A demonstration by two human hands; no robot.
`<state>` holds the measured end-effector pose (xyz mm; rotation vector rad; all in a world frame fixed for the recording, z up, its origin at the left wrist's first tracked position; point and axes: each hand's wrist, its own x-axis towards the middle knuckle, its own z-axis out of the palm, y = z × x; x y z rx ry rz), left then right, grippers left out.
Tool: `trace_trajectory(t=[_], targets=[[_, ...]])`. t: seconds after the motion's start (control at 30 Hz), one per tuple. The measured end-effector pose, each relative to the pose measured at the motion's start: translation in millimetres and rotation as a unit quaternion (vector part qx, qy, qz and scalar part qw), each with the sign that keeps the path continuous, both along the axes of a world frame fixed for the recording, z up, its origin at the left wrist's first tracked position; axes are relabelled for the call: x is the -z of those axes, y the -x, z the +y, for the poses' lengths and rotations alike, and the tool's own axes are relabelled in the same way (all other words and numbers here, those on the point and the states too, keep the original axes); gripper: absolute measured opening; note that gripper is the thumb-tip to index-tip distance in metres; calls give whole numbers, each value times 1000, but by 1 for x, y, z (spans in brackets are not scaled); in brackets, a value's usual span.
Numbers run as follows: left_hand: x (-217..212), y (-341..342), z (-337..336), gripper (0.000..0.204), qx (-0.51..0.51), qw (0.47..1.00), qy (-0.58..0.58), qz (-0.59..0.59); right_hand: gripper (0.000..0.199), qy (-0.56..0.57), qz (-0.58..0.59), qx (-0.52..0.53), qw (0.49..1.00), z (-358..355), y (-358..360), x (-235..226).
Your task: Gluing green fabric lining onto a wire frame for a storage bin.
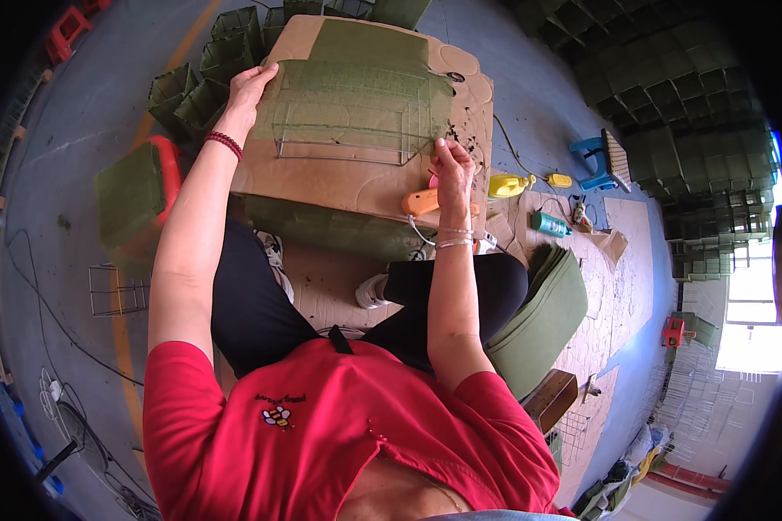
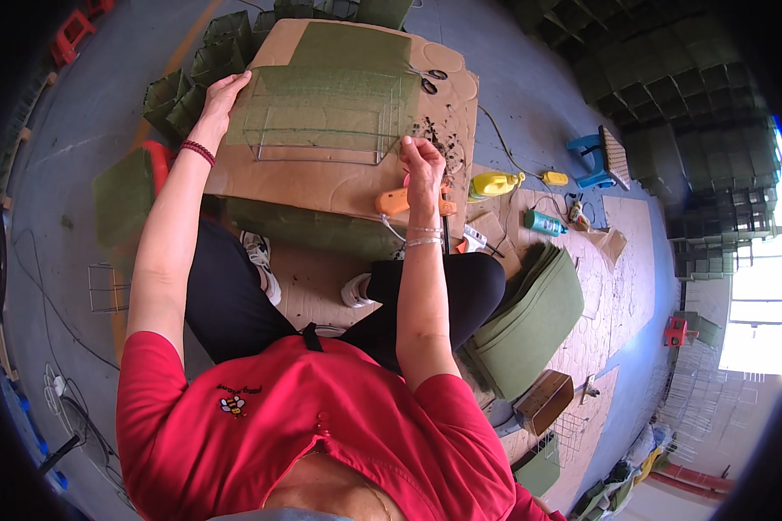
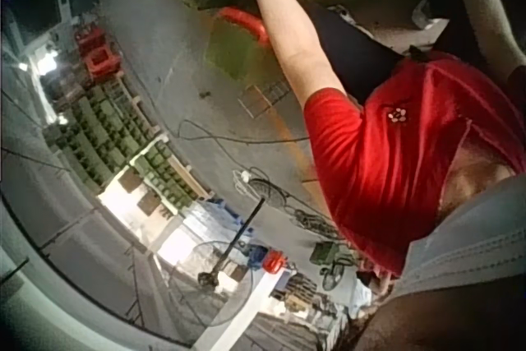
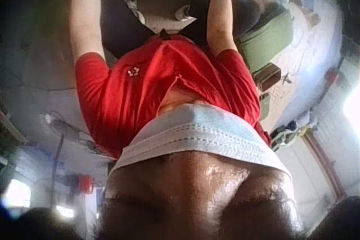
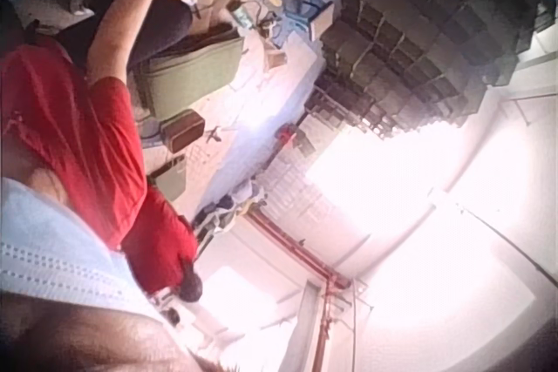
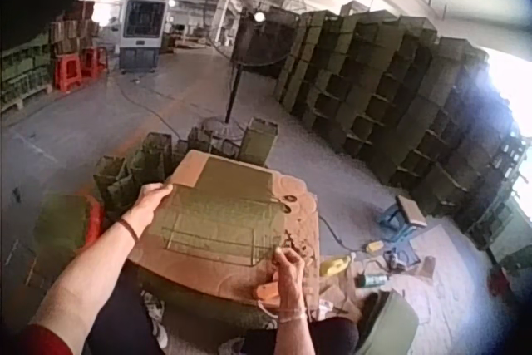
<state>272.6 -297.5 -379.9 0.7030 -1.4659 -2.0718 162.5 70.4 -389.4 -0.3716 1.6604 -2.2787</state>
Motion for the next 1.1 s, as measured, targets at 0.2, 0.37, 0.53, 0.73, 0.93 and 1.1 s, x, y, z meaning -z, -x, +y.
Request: trace_trajectory(t=[0.2,0.37,0.53,0.73,0.93,1.1], targets=[[7,1,-6,16,14,1000,8,-3,13,20,14,22,999,-3,-1,3],[8,1,-7,16,9,1000,26,-11,12,13,14,33,999,-2,-4,1],[9,4,-7,16,13,1000,24,-10,14,23,14,22,999,-1,0,5],[6,4,-2,15,-18,1000,20,2,23,90,-39,83,992,-1,-2,3],[4,4,2,14,-17,1000,20,5,26,101,36,267,958,-1,-15,-3],[8,2,-3,16,6,1000,27,-9,15,-89,304,283,905,-17,-45,-28]])
